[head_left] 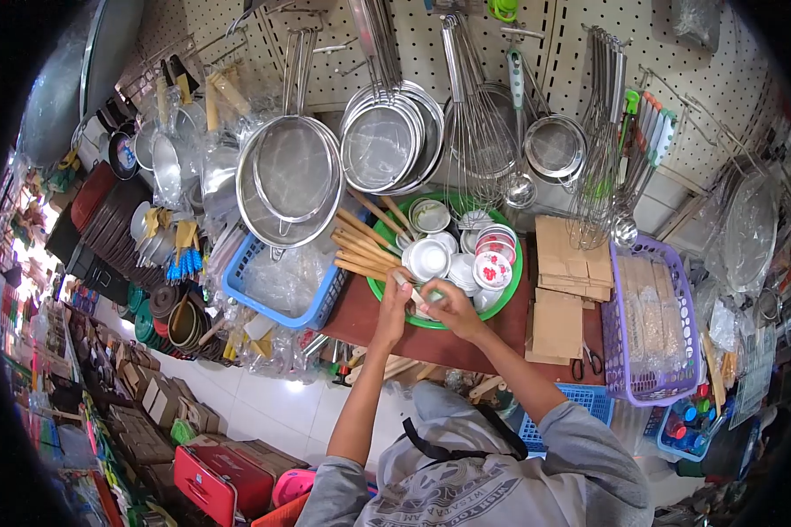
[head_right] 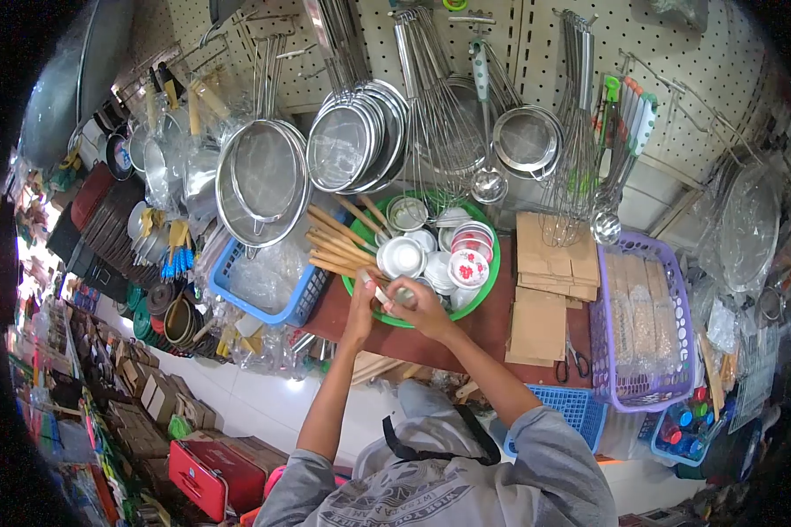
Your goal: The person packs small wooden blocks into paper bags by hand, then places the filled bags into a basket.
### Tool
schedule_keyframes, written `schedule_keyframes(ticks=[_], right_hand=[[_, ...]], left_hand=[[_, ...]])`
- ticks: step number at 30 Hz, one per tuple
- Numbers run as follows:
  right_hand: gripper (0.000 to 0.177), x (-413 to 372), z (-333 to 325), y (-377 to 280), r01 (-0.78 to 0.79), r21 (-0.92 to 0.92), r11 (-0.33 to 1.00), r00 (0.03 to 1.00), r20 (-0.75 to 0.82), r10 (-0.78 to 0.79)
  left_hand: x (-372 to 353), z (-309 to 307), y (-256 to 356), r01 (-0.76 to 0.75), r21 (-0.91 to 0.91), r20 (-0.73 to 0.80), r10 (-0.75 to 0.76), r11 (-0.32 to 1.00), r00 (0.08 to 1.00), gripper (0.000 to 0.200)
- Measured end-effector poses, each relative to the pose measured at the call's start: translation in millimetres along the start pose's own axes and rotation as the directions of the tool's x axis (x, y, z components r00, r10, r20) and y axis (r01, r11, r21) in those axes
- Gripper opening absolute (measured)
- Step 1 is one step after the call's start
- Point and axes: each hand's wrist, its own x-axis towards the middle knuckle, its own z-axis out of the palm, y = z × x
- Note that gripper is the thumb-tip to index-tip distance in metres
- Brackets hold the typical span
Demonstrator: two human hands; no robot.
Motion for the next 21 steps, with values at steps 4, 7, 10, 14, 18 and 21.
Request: schedule_keyframes(ticks=[4,7,10,14,18,21], right_hand=[[0.046,-6,0,-10,0.304,-0.203,0.931,0.934,-0.130,-0.334],[0.040,-9,-10,-41,0.462,-0.587,0.665,0.853,0.087,-0.515],[0.031,-5,-17,-53,0.530,-0.689,0.494,0.814,0.250,-0.524],[0.024,-9,-21,-86,0.440,-0.702,0.559,0.898,0.346,-0.272],[0.022,-10,-17,-89,0.326,-0.672,0.665,0.932,0.345,-0.108],[0.022,-8,-26,-69,0.230,-0.446,0.865,0.937,0.340,-0.074]], left_hand=[[0,-3,-3,-0.057,0.177,0.103,0.039,0.983,0.994,0.053],[-3,0,-9,-0.026,0.198,0.154,-0.005,0.980,0.988,0.063],[-11,4,2,0.130,0.107,0.152,-0.145,0.986,0.978,0.073],[-4,-1,-4,0.227,0.058,0.145,-0.233,0.972,0.962,0.079],[-2,-5,-4,0.313,-0.092,0.196,-0.291,0.945,0.936,0.077],[-6,2,2,0.240,-0.178,0.126,-0.220,0.954,0.967,0.074]])
